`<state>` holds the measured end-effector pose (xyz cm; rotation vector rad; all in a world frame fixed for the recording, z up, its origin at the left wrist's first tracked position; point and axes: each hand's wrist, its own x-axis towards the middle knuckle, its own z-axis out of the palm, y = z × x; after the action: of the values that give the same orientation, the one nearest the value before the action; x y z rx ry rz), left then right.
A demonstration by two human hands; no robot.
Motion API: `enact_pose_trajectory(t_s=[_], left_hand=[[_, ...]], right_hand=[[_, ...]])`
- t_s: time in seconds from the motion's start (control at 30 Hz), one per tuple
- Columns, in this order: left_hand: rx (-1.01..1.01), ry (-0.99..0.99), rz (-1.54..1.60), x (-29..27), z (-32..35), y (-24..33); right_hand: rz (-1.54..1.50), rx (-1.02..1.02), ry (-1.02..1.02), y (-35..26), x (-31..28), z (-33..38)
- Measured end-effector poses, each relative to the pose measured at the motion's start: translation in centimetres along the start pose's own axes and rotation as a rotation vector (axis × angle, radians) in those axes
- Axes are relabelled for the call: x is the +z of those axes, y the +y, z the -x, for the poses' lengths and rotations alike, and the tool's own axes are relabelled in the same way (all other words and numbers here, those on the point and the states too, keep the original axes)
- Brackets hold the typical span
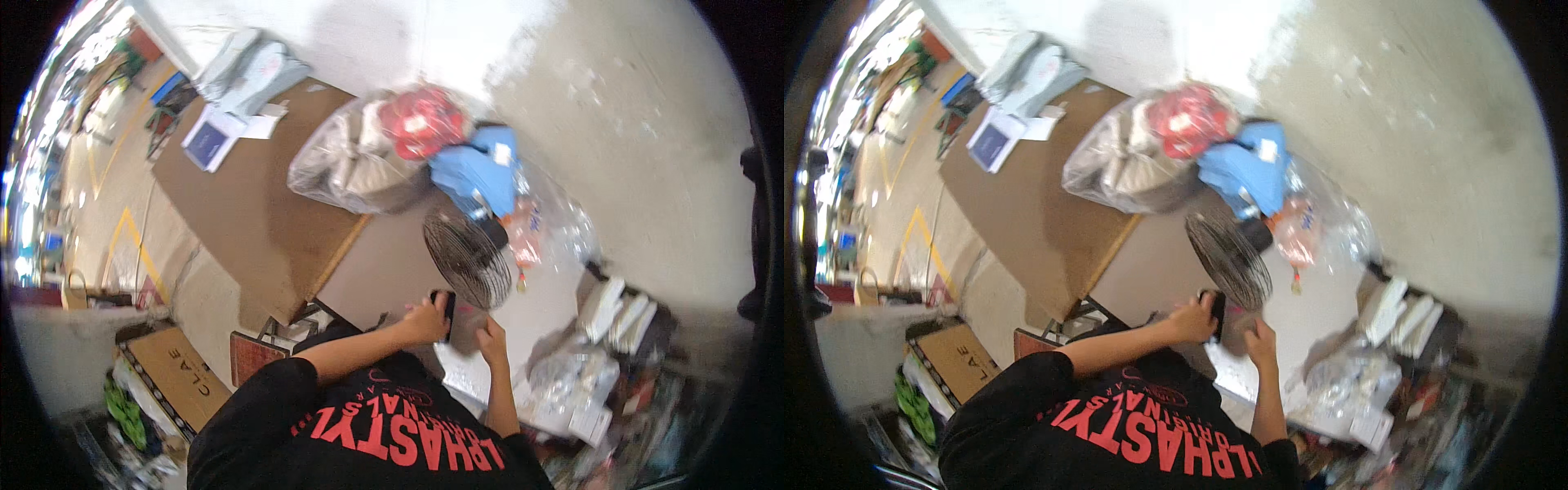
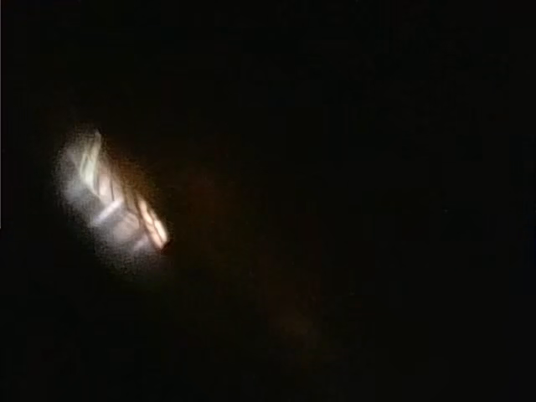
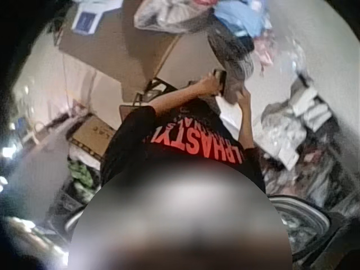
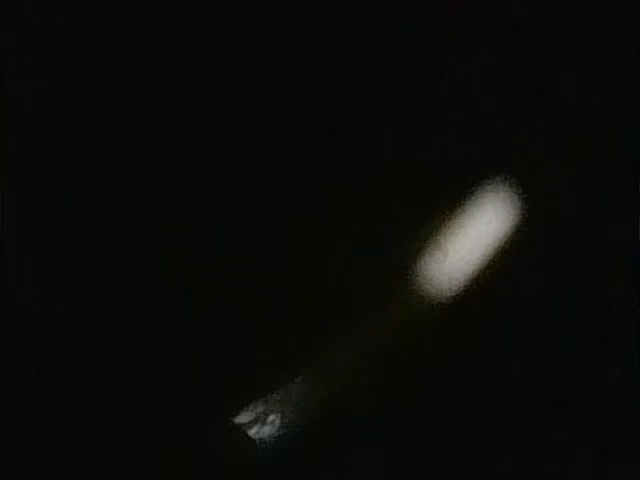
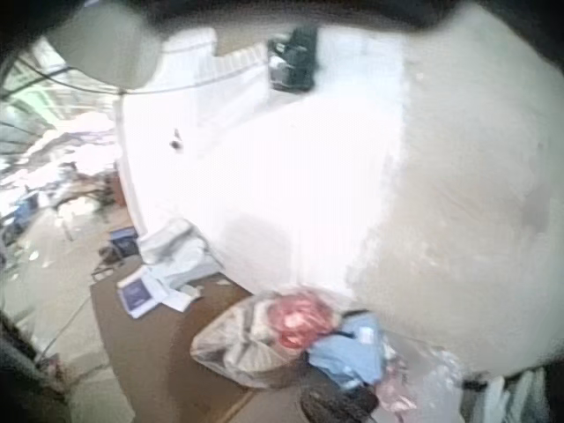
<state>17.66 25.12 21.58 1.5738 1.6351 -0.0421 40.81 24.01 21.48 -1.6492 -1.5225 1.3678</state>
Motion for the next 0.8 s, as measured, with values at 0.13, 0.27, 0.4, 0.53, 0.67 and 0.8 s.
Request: enact_pose_trajectory(t_s=[0.13,0.27,0.4,0.53,0.67,0.8], left_hand=[[0.007,-0.189,-0.137,-1.7,-0.6,2.8],[-0.105,-0.172,-0.246,-1.2,-2.3,4.5],[-0.155,-0.286,-0.249,0.3,-5.2,3.9],[-0.135,-0.286,-0.292,1.5,-5.9,3.6],[-0.097,-0.149,-0.32,1.5,-4.3,3.3],[-0.053,-0.1,-0.31,1.3,-2.9,2.9]], right_hand=[[0.203,-0.017,0.018,0.3,0.2,-4.4],[0.438,-0.089,-0.079,-0.5,2.1,-5.8],[0.613,-0.1,-0.088,-1.6,3.3,-6.1],[0.712,0.153,-0.217,-3.6,3.2,-5.8],[0.699,0.229,-0.309,-4.3,3.2,-5.6],[0.356,0.261,-0.261,-1.2,3.1,-6.4]])
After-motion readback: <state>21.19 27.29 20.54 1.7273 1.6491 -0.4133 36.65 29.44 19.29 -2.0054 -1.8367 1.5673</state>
